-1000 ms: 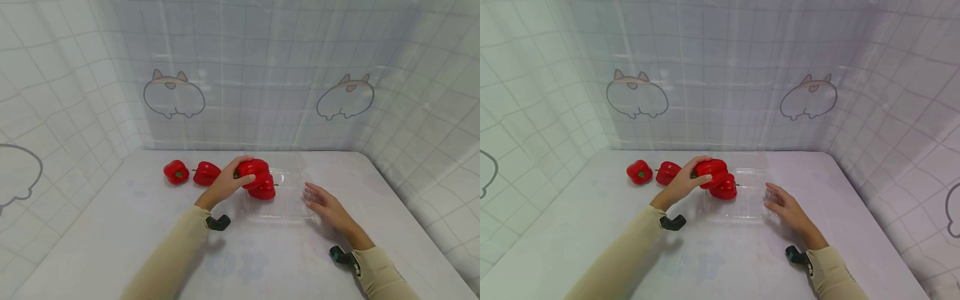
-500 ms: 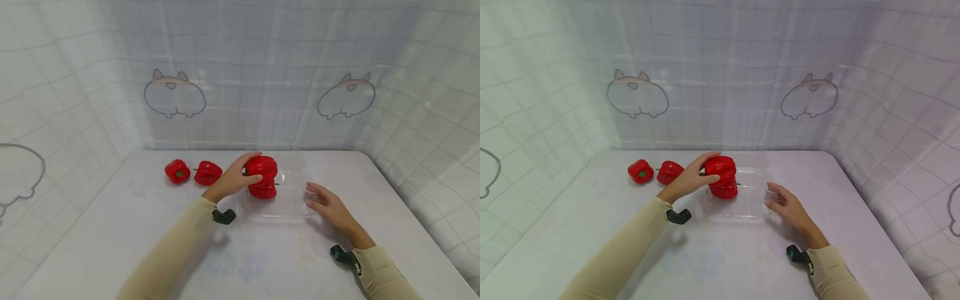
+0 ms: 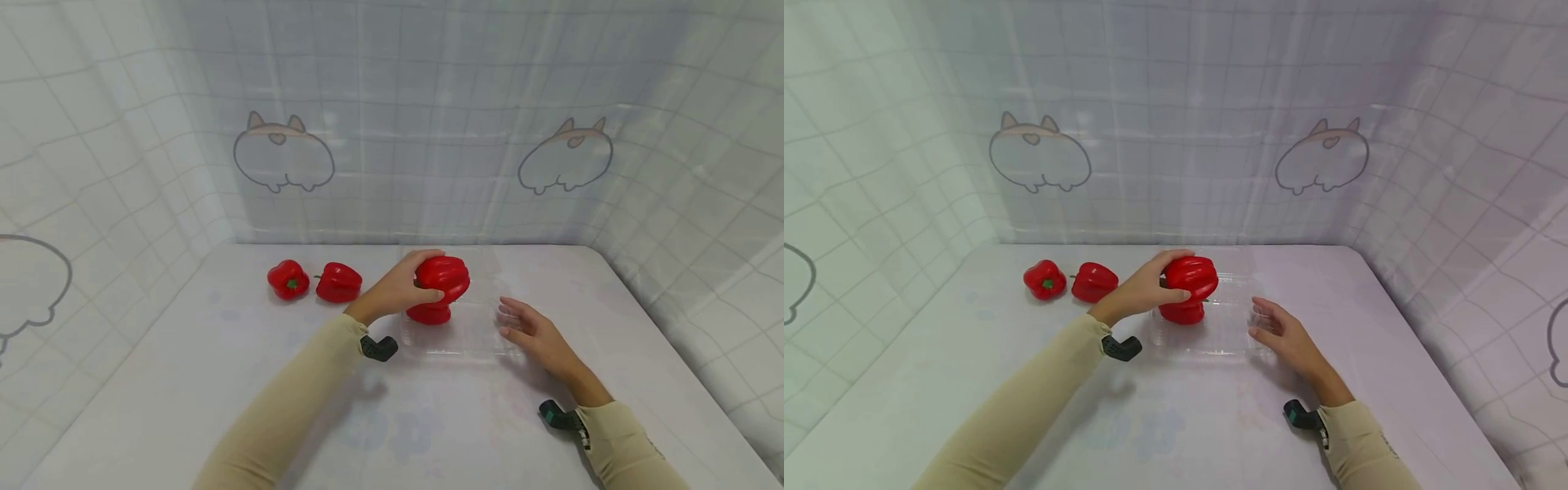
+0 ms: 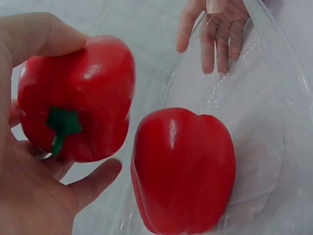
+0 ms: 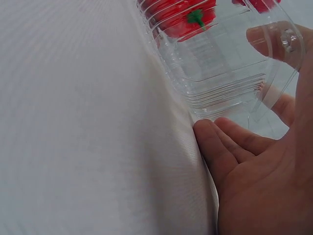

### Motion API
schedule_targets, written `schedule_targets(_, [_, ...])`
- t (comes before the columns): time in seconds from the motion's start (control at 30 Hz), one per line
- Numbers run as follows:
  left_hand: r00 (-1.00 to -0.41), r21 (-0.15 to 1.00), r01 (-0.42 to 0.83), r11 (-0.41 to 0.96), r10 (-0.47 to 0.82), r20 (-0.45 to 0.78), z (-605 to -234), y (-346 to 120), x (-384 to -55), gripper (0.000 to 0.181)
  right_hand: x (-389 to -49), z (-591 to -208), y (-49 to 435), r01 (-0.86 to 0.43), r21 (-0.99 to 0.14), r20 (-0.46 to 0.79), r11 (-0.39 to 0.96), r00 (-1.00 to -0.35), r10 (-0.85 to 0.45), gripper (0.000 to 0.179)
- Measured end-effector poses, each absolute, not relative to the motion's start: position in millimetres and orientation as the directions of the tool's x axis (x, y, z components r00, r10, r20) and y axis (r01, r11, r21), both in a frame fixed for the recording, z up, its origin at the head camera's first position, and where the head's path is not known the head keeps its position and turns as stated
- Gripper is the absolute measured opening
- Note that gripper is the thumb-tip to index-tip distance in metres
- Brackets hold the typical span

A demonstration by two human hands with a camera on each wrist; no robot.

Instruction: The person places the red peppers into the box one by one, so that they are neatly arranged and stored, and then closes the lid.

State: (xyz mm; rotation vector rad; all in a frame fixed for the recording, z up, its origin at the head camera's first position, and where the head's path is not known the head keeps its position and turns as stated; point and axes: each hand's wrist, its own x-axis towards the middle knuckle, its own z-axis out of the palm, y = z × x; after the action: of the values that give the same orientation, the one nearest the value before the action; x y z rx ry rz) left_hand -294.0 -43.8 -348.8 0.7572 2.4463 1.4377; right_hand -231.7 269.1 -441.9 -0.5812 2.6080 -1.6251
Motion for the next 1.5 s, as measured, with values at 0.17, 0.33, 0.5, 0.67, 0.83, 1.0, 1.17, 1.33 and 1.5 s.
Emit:
schedule_targets(0.17, [-0.833,0.867,0.333,0.37,0.546,0.087,-348,-39,-296,0.082,-233,-440,268,-0.301,-0.867,0.181,0.397,-0.932,-0.313,0.061])
schedule_targets(0.33, [-0.837,0.87,0.321,0.374,0.541,0.077,-347,-35,-296,0.082,-234,-441,268,-0.287,-0.875,0.167,0.391,-0.935,-0.312,0.06])
schedule_targets(0.5, [-0.847,0.864,0.319,0.39,0.526,0.075,-346,-28,-298,0.083,-234,-441,267,-0.285,-0.873,0.167,0.396,-0.937,-0.307,0.061])
schedule_targets(0.67, [-0.842,0.846,0.351,0.402,0.53,0.097,-350,-19,-300,0.086,-233,-439,266,-0.275,-0.872,0.156,0.406,-0.941,-0.301,0.06])
schedule_targets(0.83, [-0.824,0.83,0.394,0.396,0.552,0.128,-353,-10,-301,0.084,-232,-437,264,-0.257,-0.876,0.14,0.408,-0.945,-0.295,0.061])
schedule_targets(1.0, [-0.822,0.841,0.382,0.383,0.556,0.12,-353,-2,-302,0.08,-233,-439,265,-0.259,-0.878,0.142,0.403,-0.944,-0.297,0.061])
schedule_targets(1.17, [-0.829,0.849,0.366,0.382,0.547,0.112,-354,4,-304,0.083,-232,-440,264,-0.256,-0.877,0.141,0.407,-0.946,-0.292,0.062])
schedule_targets(1.33, [-0.84,0.848,0.353,0.394,0.533,0.102,-355,8,-305,0.082,-231,-439,263,-0.245,-0.88,0.133,0.407,-0.95,-0.284,0.063])
schedule_targets(1.5, [-0.839,0.834,0.364,0.414,0.534,0.101,-357,11,-304,0.08,-233,-440,264,-0.246,-0.881,0.133,0.403,-0.948,-0.288,0.064])
